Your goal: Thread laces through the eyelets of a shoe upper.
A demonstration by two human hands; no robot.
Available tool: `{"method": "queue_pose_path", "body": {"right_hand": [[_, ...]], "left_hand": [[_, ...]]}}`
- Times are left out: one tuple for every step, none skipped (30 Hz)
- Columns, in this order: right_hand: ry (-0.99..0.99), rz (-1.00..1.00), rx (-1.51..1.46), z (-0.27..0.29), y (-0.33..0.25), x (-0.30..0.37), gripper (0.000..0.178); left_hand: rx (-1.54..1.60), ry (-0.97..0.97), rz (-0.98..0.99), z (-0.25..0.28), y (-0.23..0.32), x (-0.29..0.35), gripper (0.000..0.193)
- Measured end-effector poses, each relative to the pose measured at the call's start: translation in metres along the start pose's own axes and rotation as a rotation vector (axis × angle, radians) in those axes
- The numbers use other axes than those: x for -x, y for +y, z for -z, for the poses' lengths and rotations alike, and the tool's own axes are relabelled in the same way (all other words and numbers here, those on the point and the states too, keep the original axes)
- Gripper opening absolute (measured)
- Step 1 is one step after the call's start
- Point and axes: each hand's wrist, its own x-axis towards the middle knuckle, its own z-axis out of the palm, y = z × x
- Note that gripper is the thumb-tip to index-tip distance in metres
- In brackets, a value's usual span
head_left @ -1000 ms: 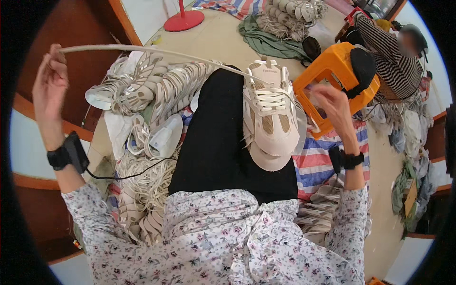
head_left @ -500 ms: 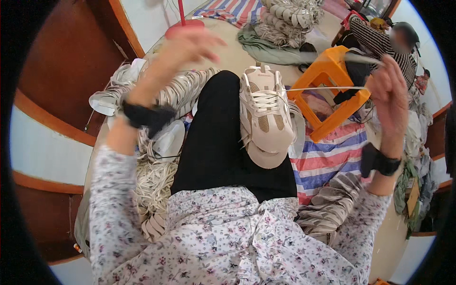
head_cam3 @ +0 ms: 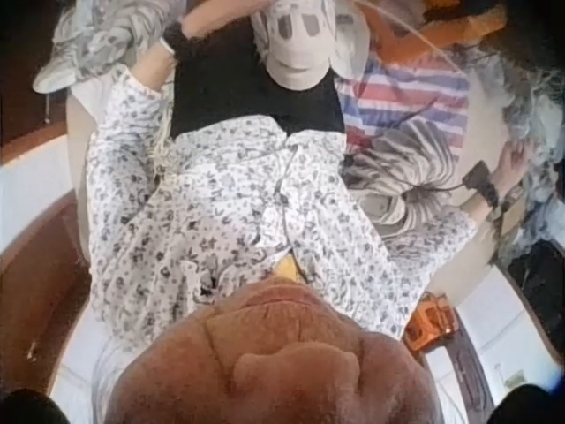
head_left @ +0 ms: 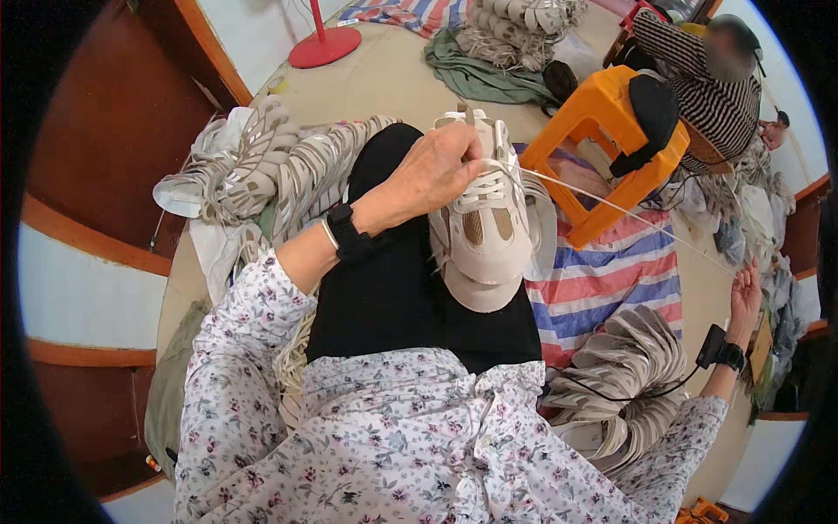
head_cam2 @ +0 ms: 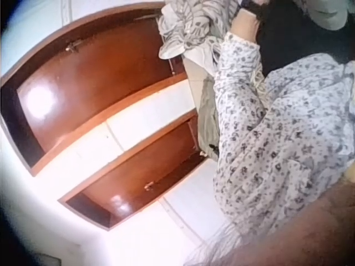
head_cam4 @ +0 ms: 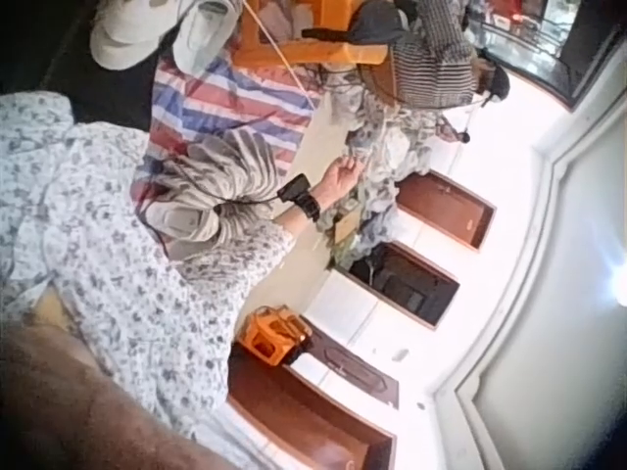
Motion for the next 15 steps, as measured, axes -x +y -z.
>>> {"method": "queue_pose_path", "body": {"right_hand": [[0.021, 0.036, 0.024, 0.009, -0.005, -0.002, 0.038], [0.036, 0.066, 0.042, 0.009, -0.001, -0.003, 0.039], [0.039, 0.067, 0.043, 0.008, 0.003, -0.003, 0.039], [-0.030, 0.009, 0.288, 0.008, 0.008, -0.001, 0.039], [-0.099, -0.056, 0.528, 0.000, 0.021, 0.003, 0.040], [-0.056, -0.122, 0.642, -0.027, 0.050, 0.006, 0.037], [-0.056, -0.125, 0.709, -0.078, 0.094, 0.022, 0.034], [-0.055, -0.122, 0.784, -0.140, 0.134, 0.048, 0.031], [-0.203, -0.115, 0.963, -0.191, 0.161, 0.072, 0.026], [-0.356, -0.153, 0.936, -0.211, 0.184, 0.082, 0.024], [-0.386, -0.166, 1.047, -0.250, 0.213, 0.102, 0.024], [-0.625, -0.064, 1.019, -0.263, 0.241, 0.108, 0.025], [-0.677, -0.023, 0.982, -0.278, 0.269, 0.116, 0.026], [-0.742, 0.015, 0.936, -0.295, 0.294, 0.123, 0.027], [-0.707, 0.075, 0.956, -0.299, 0.311, 0.124, 0.027]], "left_hand": [[0.010, -0.005, -0.003, -0.001, 0.000, -0.001, 0.014], [0.264, -0.081, 0.173, 0.002, 0.001, -0.002, 0.013], [0.518, -0.158, 0.348, 0.004, 0.002, -0.003, 0.013], [0.642, -0.148, 0.384, 0.011, 0.002, -0.003, 0.015], [0.762, -0.138, 0.423, 0.024, 0.009, -0.003, 0.017], [0.811, -0.090, 0.457, 0.037, 0.007, -0.003, 0.021], [0.873, -0.010, 0.408, 0.057, 0.007, 0.005, 0.022], [0.941, 0.071, 0.352, 0.078, 0.003, 0.014, 0.024], [0.800, 0.121, 0.147, 0.099, -0.007, 0.021, 0.028], [0.667, 0.159, -0.063, 0.118, -0.018, 0.025, 0.032], [0.633, 0.238, 0.012, 0.139, -0.021, 0.030, 0.034], [0.601, 0.316, 0.082, 0.161, -0.026, 0.036, 0.036], [0.716, 0.395, 0.187, 0.197, -0.050, 0.044, 0.035], [0.820, 0.484, 0.298, 0.232, -0.069, 0.054, 0.035], [1.138, 0.575, 0.392, 0.244, -0.065, 0.055, 0.035]]}}
